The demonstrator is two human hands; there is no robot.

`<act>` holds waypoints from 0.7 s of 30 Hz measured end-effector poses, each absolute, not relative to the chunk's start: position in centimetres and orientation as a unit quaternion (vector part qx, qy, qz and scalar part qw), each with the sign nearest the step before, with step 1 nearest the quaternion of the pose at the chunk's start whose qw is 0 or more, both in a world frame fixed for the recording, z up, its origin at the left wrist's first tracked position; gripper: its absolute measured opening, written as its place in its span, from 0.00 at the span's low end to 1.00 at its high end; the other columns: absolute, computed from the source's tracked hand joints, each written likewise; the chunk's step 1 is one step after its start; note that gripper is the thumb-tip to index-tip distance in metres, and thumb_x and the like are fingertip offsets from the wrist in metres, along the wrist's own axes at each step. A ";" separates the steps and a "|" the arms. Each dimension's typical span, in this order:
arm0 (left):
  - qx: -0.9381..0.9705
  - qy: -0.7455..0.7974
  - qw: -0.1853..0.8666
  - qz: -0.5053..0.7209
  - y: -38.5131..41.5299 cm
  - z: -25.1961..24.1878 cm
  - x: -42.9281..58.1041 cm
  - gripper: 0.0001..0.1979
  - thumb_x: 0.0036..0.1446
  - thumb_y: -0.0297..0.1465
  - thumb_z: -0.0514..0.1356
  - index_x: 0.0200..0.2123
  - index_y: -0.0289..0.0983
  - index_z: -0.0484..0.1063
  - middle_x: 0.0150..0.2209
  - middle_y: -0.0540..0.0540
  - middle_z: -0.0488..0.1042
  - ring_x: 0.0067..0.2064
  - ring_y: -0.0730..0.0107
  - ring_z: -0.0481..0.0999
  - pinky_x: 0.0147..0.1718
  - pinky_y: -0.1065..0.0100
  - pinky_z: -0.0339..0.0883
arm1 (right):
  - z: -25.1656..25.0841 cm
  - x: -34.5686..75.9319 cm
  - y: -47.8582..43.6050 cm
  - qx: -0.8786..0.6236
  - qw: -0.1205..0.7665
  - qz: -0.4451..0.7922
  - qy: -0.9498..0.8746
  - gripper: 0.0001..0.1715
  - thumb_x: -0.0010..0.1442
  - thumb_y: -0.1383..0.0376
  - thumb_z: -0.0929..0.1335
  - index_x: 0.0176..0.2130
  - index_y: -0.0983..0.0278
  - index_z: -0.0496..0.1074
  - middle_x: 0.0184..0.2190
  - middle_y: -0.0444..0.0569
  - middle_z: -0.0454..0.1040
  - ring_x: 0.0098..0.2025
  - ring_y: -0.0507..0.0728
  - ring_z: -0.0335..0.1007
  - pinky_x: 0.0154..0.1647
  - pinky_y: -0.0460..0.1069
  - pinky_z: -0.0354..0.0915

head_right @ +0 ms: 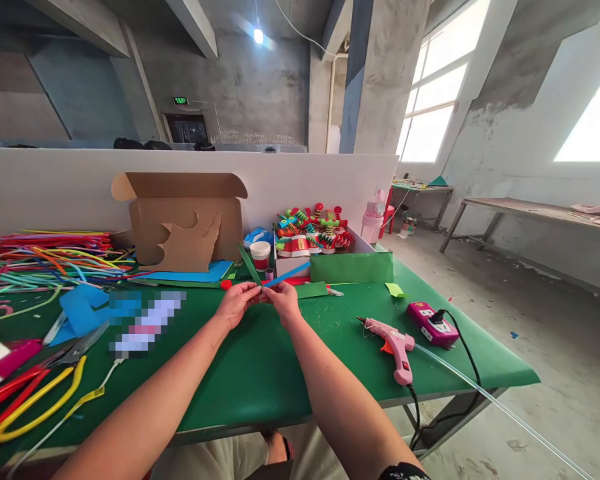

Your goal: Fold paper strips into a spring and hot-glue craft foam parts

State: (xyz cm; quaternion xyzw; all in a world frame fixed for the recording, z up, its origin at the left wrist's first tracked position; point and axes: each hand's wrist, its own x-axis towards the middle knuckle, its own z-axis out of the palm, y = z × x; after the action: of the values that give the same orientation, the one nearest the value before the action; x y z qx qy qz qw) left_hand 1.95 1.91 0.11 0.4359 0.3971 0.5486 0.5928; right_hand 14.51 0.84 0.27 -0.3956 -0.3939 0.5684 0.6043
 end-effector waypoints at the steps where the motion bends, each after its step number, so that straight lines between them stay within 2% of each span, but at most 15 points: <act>1: 0.438 0.400 0.590 0.547 1.9 0.2 1.9 0.22 0.27 0.40 0.75 0.25 0.34 0.74 0.24 0.49 0.74 0.26 0.73 0.71 0.32 0.67 0.66 | 0.2 14.6 0.8 -0.398 0.600 0.570 -0.395 0.20 0.31 0.58 0.80 0.23 0.65 0.73 0.18 0.42 0.73 0.22 0.50 0.68 0.30 0.48 0.71; 21: 0.445 0.407 0.588 0.538 1.9 0.4 1.9 0.22 0.28 0.41 0.75 0.25 0.34 0.75 0.23 0.48 0.74 0.24 0.74 0.70 0.29 0.68 0.65 | 0.3 14.7 0.9 -0.397 0.606 0.561 -0.399 0.16 0.35 0.61 0.79 0.23 0.65 0.74 0.19 0.43 0.74 0.22 0.50 0.68 0.30 0.48 0.72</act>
State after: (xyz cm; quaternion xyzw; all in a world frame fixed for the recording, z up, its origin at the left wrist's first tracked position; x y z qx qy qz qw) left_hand 1.91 1.90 0.36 0.4450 0.4075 0.5383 0.5884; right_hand 14.68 0.92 0.34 -0.3974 -0.3993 0.5612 0.6064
